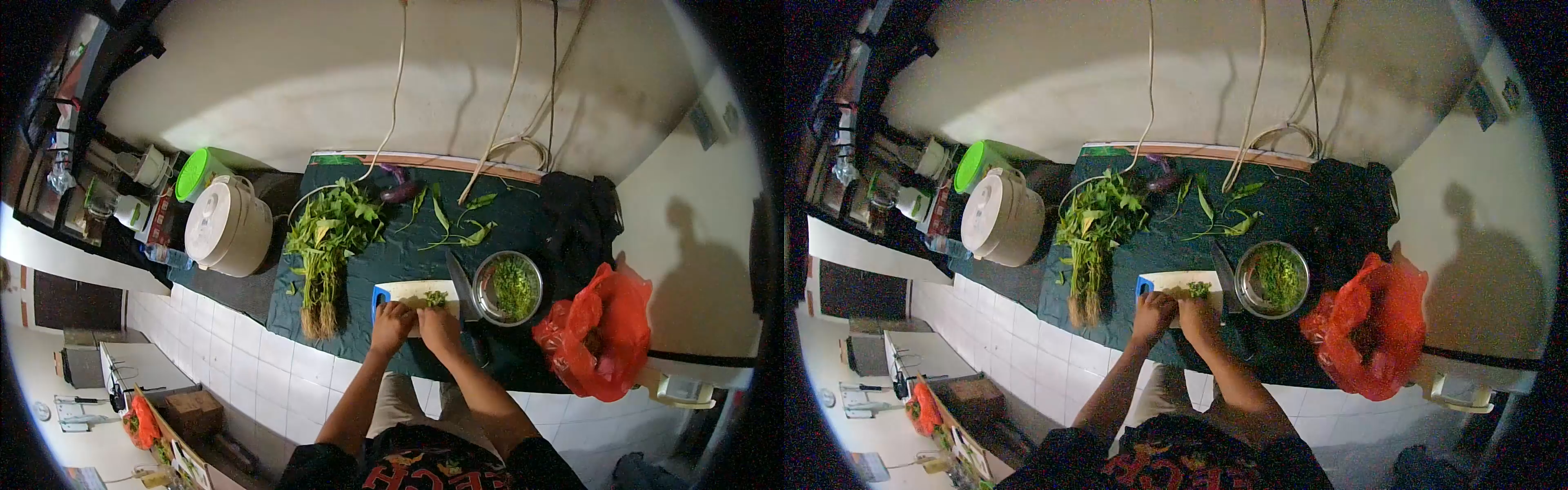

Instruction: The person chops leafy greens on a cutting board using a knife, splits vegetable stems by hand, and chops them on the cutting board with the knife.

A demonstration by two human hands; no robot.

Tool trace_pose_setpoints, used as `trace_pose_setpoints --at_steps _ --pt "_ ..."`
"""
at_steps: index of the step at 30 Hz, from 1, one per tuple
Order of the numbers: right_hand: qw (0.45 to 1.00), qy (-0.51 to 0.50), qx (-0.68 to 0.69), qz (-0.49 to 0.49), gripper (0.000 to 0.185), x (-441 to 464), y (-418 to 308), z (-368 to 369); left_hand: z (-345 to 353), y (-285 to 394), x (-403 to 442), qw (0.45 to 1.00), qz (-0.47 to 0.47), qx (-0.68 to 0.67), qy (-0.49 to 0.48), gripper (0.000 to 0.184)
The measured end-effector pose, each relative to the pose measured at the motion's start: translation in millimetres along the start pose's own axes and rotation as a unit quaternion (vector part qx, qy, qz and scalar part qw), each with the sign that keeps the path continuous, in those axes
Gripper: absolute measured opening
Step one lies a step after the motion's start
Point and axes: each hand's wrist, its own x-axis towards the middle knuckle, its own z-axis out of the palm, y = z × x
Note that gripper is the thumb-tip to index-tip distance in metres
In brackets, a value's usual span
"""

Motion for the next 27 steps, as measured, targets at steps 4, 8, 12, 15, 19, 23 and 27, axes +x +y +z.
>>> trace_pose_setpoints --at_steps 4,8,12,15,19,23,27 --pt "0.976 0.187 -0.114 -0.006 0.031 -65.6 35.9 -5.6 2.7 5.5 -4.0 0.997 -0.057 0.032 -0.027 0.02" --pt "0.974 0.095 -0.179 0.098 0.048 -100.9 51.8 -26.3 5.8 7.6 -13.7 0.999 -0.041 0.015 -0.013 0.02" --pt "0.968 0.092 -0.191 0.135 0.055 -99.4 63.9 -12.1 -1.9 15.5 -11.6 0.999 -0.024 0.002 0.039 0.018" --pt "0.974 0.06 -0.181 0.126 0.052 -95.3 64.1 -18.0 -9.4 20.2 -4.9 0.999 -0.007 0.029 0.043 0.017" --pt "0.981 0.031 -0.101 0.16 0.056 -93.5 63.3 -23.2 -1.6 21.8 -2.5 0.997 -0.013 0.071 0.016 0.016" --pt "0.988 0.004 0.017 0.155 0.061 -111.2 48.8 -19.9 11.7 15.9 -6.6 0.997 -0.05 0.06 0.023 0.015" --pt "0.993 0.014 0.022 0.112 0.05 -130.3 29.3 -4.9 13.8 15.0 -10.4 0.998 -0.038 0.03 0.04 0.017"
